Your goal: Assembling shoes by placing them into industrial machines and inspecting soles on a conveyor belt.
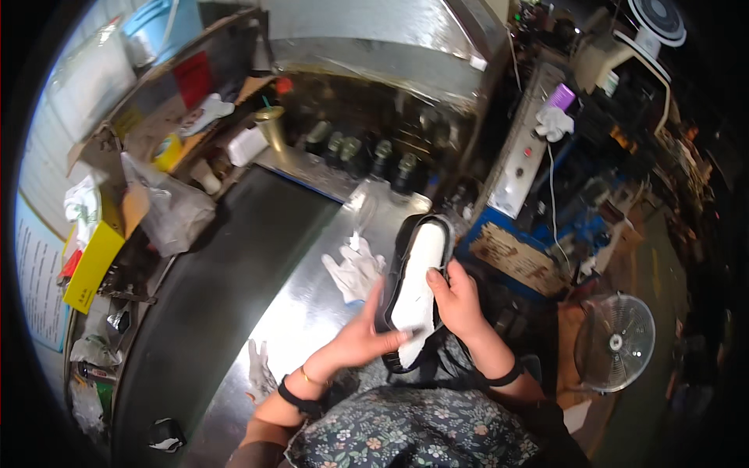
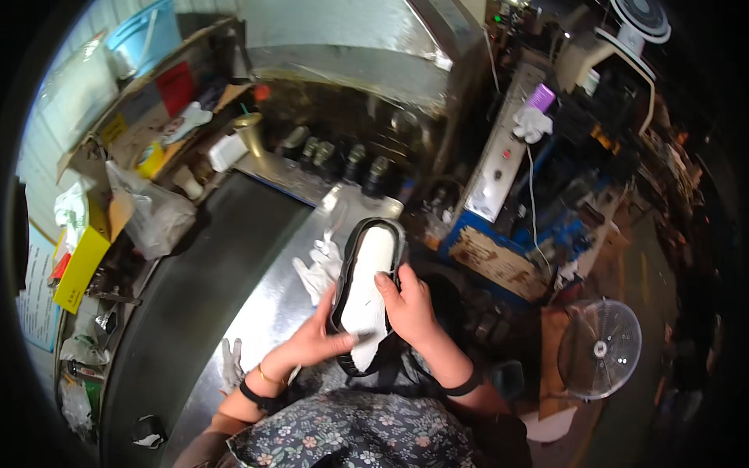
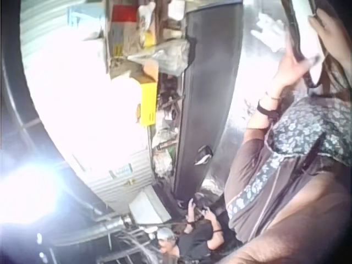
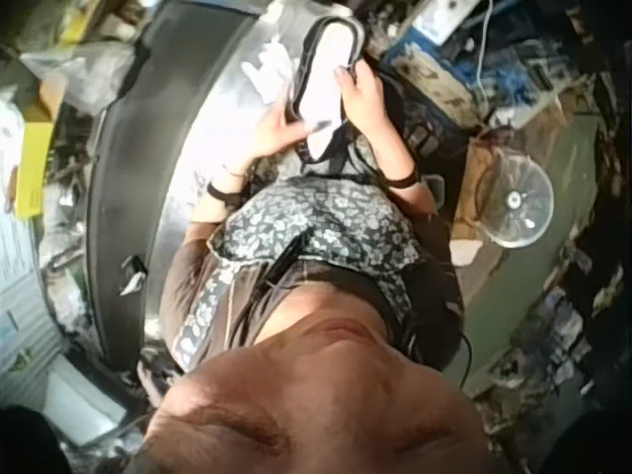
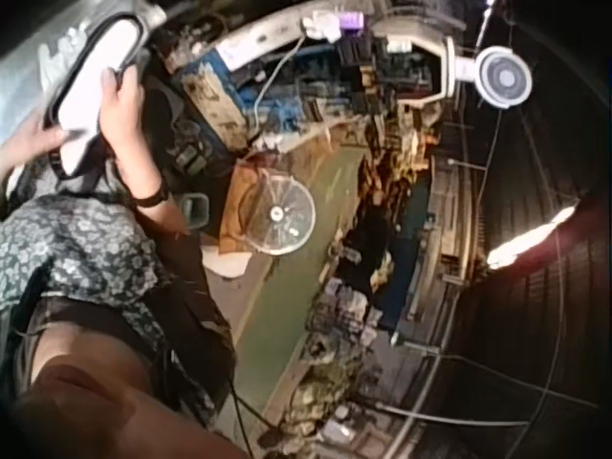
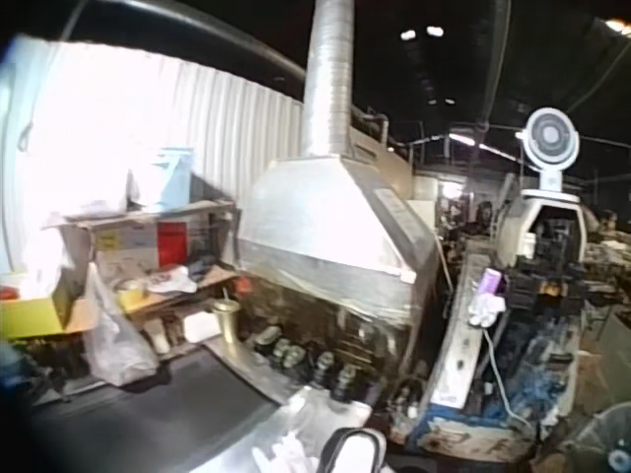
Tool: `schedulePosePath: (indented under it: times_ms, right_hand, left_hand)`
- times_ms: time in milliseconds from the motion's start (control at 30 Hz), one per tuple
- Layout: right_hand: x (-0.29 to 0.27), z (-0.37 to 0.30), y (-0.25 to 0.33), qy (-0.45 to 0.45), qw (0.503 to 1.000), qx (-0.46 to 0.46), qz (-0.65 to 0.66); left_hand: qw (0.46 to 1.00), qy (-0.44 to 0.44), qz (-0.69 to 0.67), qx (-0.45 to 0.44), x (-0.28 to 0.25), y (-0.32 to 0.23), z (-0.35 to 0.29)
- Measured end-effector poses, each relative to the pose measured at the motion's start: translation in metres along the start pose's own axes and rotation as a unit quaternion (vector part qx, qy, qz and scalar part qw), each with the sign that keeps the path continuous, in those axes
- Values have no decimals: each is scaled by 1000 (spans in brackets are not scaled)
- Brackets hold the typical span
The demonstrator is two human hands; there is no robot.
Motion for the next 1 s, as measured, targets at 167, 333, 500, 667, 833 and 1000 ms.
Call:
schedulePosePath:
  times_ms: [167,333,500,667,833,1000]
  right_hand:
    - [-7,-34,-68,47,993,80,-76]
    - [3,-59,-142,6,886,389,254]
    - [21,-67,-166,26,830,491,264]
    - [23,-53,-168,178,932,300,-97]
    - [27,-68,-185,8,867,434,246]
    - [33,-65,-169,74,872,463,140]
  left_hand:
    - [994,-104,13,5,-8,51,77]
    - [988,-80,-24,-133,-19,103,98]
    - [983,-66,-103,-135,-15,109,101]
    - [987,-67,-50,-140,-11,110,94]
    - [978,-65,-124,-153,-11,113,94]
    - [986,-41,-81,-140,-6,115,111]
Point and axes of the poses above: each hand's wrist, its own z-axis towards the middle knuckle, its own x-axis out of the palm, y = z × x, the point moved 4 cm from there along z, towards the middle knuckle, and after that the axes turned 1 degree about y, right-handed, at the moved point
